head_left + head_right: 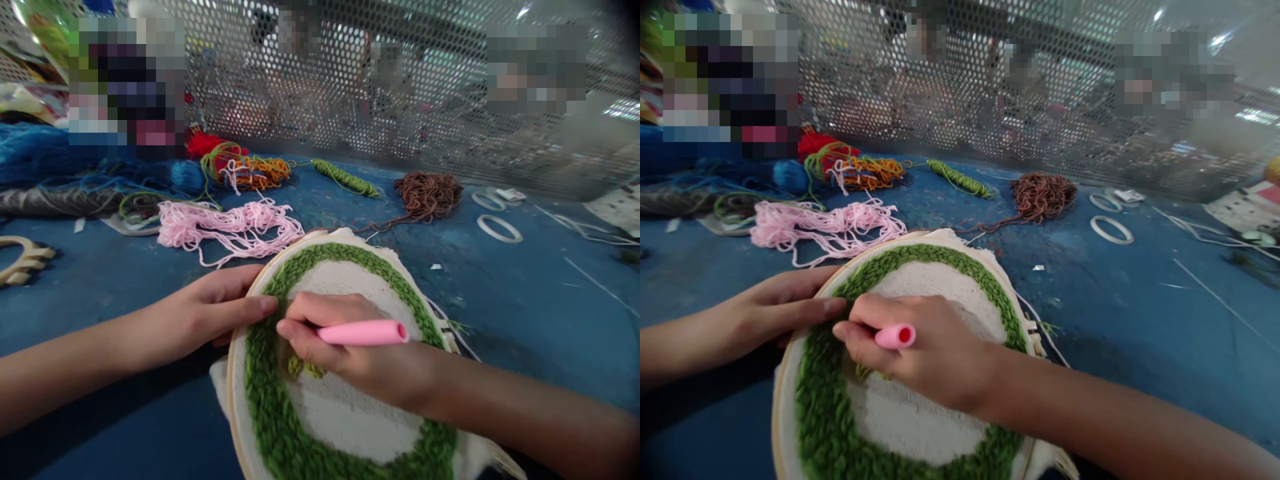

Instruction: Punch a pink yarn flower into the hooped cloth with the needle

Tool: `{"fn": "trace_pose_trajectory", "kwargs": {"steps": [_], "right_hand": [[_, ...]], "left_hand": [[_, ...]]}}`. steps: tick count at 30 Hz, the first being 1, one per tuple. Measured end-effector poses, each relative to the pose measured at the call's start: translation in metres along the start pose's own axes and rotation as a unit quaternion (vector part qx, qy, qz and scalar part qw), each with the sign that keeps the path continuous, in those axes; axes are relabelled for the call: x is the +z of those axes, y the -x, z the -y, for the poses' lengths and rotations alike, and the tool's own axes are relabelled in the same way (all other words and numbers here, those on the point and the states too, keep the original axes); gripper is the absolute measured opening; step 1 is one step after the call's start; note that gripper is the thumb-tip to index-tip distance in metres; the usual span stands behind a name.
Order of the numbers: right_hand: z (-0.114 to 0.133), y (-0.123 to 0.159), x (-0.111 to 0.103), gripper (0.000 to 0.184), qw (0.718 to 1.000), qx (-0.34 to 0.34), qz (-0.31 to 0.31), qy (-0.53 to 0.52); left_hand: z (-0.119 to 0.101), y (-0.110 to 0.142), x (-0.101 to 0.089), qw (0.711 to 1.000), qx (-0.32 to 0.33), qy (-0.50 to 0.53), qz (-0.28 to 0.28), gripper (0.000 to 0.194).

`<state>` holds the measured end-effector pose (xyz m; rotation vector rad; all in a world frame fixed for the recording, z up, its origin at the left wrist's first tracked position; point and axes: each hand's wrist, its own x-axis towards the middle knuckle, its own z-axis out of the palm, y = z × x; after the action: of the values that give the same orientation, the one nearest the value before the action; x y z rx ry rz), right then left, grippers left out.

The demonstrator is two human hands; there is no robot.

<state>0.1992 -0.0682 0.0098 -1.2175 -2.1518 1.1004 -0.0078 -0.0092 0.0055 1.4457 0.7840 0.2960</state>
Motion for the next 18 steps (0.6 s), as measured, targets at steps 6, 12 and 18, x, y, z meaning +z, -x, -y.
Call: {"fn": "trace_pose_trajectory", "kwargs": {"steps": [6,12,18], "right_hand": [[0.001,0.0,0.005,0.029,0.995,-0.078,-0.01,0.066],[-0.004,0.001,0.006,0.03,0.995,-0.06,-0.05,-0.061],[-0.017,-0.007,-0.004,0.037,0.9,0.004,-0.213,-0.382]], "left_hand": [[-0.013,0.006,0.011,0.991,-0.048,0.121,-0.01,0.028],[-0.022,0.008,0.012,0.995,-0.009,0.101,-0.018,0.023],[-0.019,0.003,0.0,0.999,-0.009,-0.031,-0.025,0.035]]}}
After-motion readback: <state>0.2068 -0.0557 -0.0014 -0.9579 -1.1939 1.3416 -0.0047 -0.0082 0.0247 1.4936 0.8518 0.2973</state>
